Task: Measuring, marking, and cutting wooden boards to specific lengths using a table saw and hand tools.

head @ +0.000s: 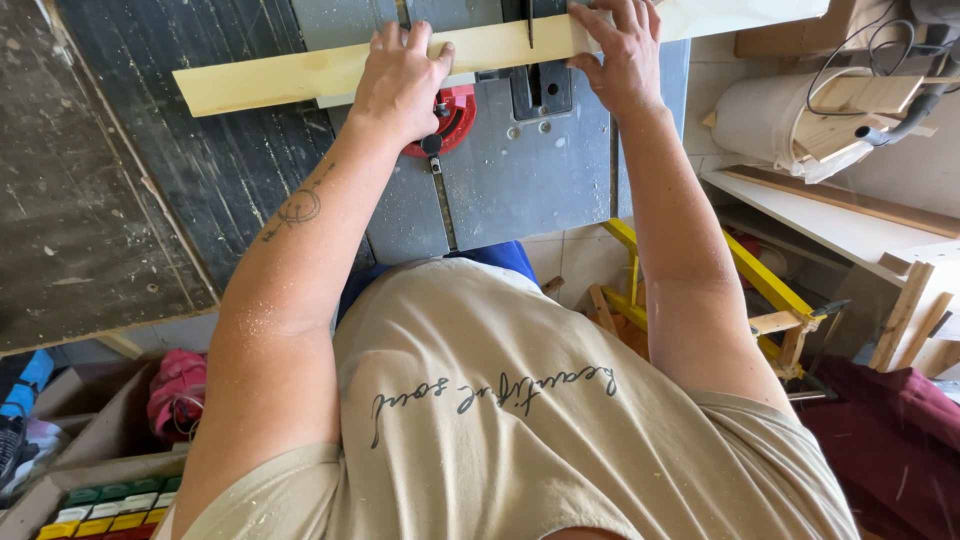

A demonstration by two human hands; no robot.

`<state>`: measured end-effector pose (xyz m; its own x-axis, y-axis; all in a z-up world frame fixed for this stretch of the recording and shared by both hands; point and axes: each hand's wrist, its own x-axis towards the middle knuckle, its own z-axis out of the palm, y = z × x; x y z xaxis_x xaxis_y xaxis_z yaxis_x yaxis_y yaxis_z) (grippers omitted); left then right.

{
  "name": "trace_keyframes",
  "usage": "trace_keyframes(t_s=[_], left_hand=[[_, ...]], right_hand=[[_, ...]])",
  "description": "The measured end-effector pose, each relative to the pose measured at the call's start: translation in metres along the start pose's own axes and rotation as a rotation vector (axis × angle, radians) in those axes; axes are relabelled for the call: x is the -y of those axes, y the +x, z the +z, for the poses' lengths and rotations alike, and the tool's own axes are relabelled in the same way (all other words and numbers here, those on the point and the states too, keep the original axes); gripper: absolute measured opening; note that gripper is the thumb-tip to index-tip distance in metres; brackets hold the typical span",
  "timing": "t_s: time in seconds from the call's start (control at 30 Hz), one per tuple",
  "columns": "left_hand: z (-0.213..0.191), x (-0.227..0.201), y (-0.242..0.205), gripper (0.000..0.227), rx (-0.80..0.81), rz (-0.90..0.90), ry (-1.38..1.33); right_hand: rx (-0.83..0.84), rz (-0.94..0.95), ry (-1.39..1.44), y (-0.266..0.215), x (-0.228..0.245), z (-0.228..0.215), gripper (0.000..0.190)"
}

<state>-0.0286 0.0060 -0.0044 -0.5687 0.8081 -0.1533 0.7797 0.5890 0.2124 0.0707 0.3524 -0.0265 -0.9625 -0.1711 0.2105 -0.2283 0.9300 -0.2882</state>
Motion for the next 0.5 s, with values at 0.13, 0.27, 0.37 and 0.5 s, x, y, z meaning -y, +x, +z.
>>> trace_keyframes(t_s=[0.13, 0.27, 0.37, 0.5], left_hand=[[-0.001, 0.003, 0.003, 0.080, -0.022, 0.002, 0.027], [-0.003, 0.006, 0.007, 0.084, 0.010, -0.010, -0.004], [-0.005, 0.009, 0.011, 0.083, 0.009, -0.007, 0.015], [-0.006, 0.017, 0.016, 0.079, -0.071, -0.001, 0.001]], right_hand=[[0.016, 0.020, -0.038, 0.003, -0.004, 0.004, 0.069], [0.043, 0.017, -0.061, 0.007, -0.009, 0.006, 0.072], [0.027, 0.022, -0.048, 0.010, -0.019, 0.013, 0.058], [0.017, 0.058, -0.042, 0.013, -0.032, 0.009, 0.070]])
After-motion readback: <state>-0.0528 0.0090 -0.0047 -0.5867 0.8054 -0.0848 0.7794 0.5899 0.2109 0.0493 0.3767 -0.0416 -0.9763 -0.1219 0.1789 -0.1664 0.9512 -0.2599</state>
